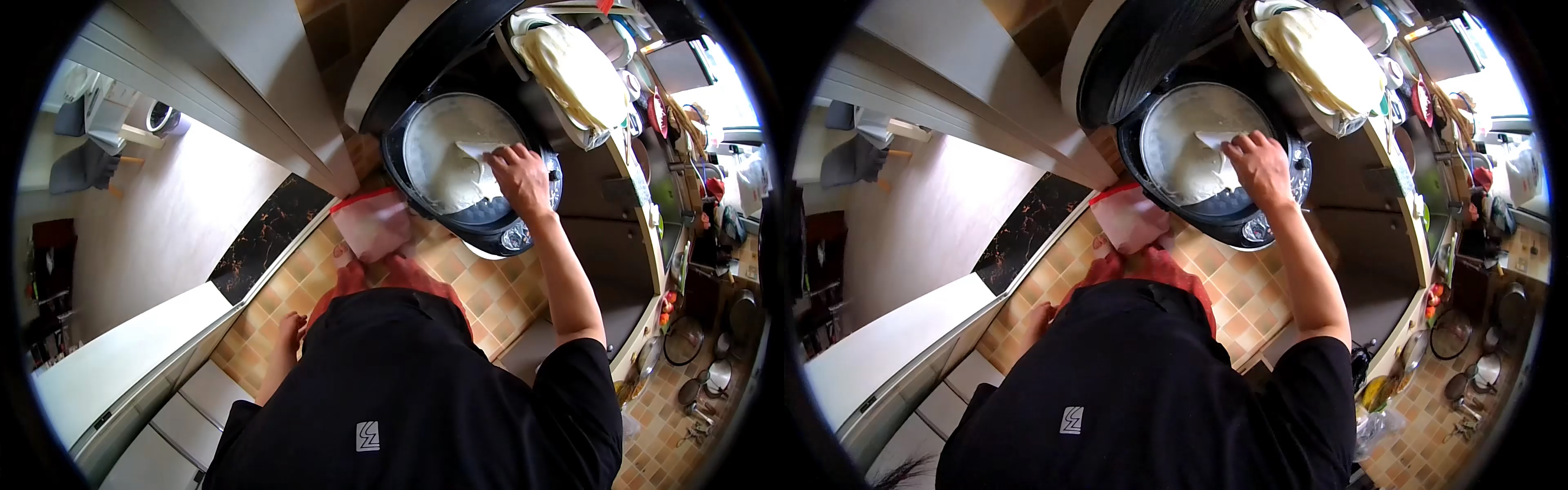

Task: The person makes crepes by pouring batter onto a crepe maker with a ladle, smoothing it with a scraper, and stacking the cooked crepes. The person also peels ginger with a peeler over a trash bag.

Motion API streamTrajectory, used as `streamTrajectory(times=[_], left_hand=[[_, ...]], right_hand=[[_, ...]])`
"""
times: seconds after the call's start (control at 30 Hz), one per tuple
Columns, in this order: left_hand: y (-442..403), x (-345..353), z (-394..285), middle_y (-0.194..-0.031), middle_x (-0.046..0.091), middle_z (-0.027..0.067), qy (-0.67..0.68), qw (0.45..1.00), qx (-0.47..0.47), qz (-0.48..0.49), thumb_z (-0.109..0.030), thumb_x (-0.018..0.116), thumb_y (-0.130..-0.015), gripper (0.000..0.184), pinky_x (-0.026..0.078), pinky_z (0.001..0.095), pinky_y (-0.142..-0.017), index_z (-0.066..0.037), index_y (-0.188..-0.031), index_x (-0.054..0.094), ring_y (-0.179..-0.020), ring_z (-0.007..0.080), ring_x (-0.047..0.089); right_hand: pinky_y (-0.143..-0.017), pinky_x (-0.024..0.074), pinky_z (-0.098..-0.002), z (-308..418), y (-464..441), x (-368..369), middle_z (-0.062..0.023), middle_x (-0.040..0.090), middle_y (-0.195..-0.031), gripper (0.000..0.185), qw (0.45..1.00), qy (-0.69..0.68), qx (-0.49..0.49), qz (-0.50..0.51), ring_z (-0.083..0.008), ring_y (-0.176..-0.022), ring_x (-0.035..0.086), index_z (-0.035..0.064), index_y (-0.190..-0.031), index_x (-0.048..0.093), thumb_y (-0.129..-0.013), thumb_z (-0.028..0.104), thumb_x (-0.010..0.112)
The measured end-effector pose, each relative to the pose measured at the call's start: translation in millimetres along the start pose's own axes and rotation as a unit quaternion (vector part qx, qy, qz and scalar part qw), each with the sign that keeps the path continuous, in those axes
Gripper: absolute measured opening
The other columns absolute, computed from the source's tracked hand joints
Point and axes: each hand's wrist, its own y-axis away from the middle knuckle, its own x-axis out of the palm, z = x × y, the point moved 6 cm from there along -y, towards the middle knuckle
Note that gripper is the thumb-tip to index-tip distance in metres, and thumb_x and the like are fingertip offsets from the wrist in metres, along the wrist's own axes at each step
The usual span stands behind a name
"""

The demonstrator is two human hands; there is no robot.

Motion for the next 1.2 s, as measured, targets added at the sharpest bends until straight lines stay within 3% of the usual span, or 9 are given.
streamTrajectory(times=[0.23, 0.33, 0.53, 0.83, 0.87, 0.93, 1.03, 1.1, 1.2], left_hand=[[-15, -11, 26, -0.113, 0.062, 0.0139, -0.009, 0.999, -0.018, -0.024, -0.010, 0.047, -0.087, 0.046, 0.047, 0.0430, -0.083, -0.007, -0.133, 0.047, -0.103, 0.0264, 0.060], [-1, -6, 20, -0.113, 0.063, 0.0139, -0.002, 0.998, -0.022, -0.050, -0.009, 0.046, -0.086, 0.046, 0.047, 0.0438, -0.083, -0.006, -0.132, 0.048, -0.101, 0.0258, 0.061], [11, 8, 9, -0.118, 0.060, 0.0159, -0.001, 0.998, -0.025, -0.053, -0.007, 0.046, -0.086, 0.049, 0.048, 0.0438, -0.085, -0.004, -0.134, 0.046, -0.108, 0.0276, 0.058], [38, 37, -31, -0.131, 0.051, 0.0218, 0.033, 0.998, 0.026, -0.036, -0.006, 0.044, -0.087, 0.058, 0.048, 0.0460, -0.092, 0.002, -0.143, 0.031, -0.121, 0.0324, 0.051], [35, 34, -29, -0.113, 0.061, 0.0181, 0.035, 0.997, 0.032, -0.061, -0.006, 0.045, -0.086, 0.052, 0.051, 0.0391, -0.080, 0.003, -0.137, 0.040, -0.103, 0.0265, 0.059], [15, 17, -35, -0.096, 0.062, 0.0134, -0.146, 0.986, 0.077, -0.015, -0.005, 0.047, -0.084, 0.044, 0.049, 0.0342, -0.069, 0.003, -0.127, 0.049, -0.085, 0.0219, 0.059], [-48, -34, -24, -0.072, 0.056, 0.0050, -0.251, 0.955, 0.156, 0.037, -0.005, 0.048, -0.081, 0.024, 0.042, 0.0296, -0.054, 0.000, -0.101, 0.060, -0.058, 0.0163, 0.051], [-79, -62, -29, -0.073, 0.057, 0.0049, -0.138, 0.988, 0.073, 0.014, -0.005, 0.047, -0.081, 0.021, 0.043, 0.0295, -0.054, -0.001, -0.097, 0.060, -0.058, 0.0170, 0.052], [-49, -74, -93, -0.090, 0.062, 0.0074, -0.139, 0.989, 0.025, -0.033, -0.006, 0.048, -0.083, 0.025, 0.047, 0.0309, -0.064, -0.006, -0.105, 0.059, -0.080, 0.0200, 0.060]], right_hand=[[-0.074, 0.0485, -0.0324, 33, 58, -10, 0.0007, 0.061, -0.099, 0.024, 0.996, -0.037, -0.015, 0.085, -0.0186, -0.092, 0.057, 0.0150, -0.099, 0.066, -0.077, 0.011, 0.059], [-0.072, 0.0484, -0.0321, 37, 64, -25, 0.0022, 0.061, -0.099, 0.023, 0.997, -0.029, -0.027, 0.060, -0.0169, -0.090, 0.058, 0.0166, -0.099, 0.065, -0.076, 0.014, 0.060], [-0.072, 0.0483, -0.0323, 1, 32, -21, 0.0025, 0.064, -0.095, 0.019, 1.000, -0.001, 0.014, 0.003, -0.0175, -0.090, 0.058, 0.0168, -0.097, 0.066, -0.079, 0.013, 0.061], [-0.071, 0.0481, -0.0344, -49, -21, 15, -0.0010, 0.061, -0.095, 0.023, 0.997, 0.009, -0.063, -0.037, -0.0208, -0.090, 0.057, 0.0130, -0.100, 0.065, -0.077, 0.010, 0.062], [-0.071, 0.0482, -0.0344, -47, -17, 17, -0.0011, 0.061, -0.094, 0.023, 0.998, 0.016, -0.055, -0.026, -0.0208, -0.090, 0.057, 0.0131, -0.100, 0.065, -0.077, 0.010, 0.062], [-0.071, 0.0482, -0.0344, -41, -7, 15, -0.0015, 0.060, -0.093, 0.023, 0.999, 0.024, -0.025, 0.000, -0.0210, -0.090, 0.057, 0.0136, -0.101, 0.065, -0.078, 0.011, 0.062], [-0.071, 0.0486, -0.0340, -28, 23, 18, -0.0003, 0.061, -0.093, 0.022, 0.999, 0.020, 0.040, 0.005, -0.0205, -0.091, 0.058, 0.0148, -0.099, 0.066, -0.078, 0.012, 0.061], [-0.072, 0.0500, -0.0328, -12, 36, 11, 0.0017, 0.062, -0.092, 0.019, 0.996, 0.028, 0.081, 0.009, -0.0189, -0.091, 0.059, 0.0154, -0.095, 0.066, -0.077, 0.011, 0.062], [-0.071, 0.0518, -0.0325, 13, 50, 7, 0.0020, 0.062, -0.090, 0.018, 0.988, 0.067, 0.140, 0.018, -0.0188, -0.088, 0.060, 0.0160, -0.094, 0.065, -0.077, 0.011, 0.062]])
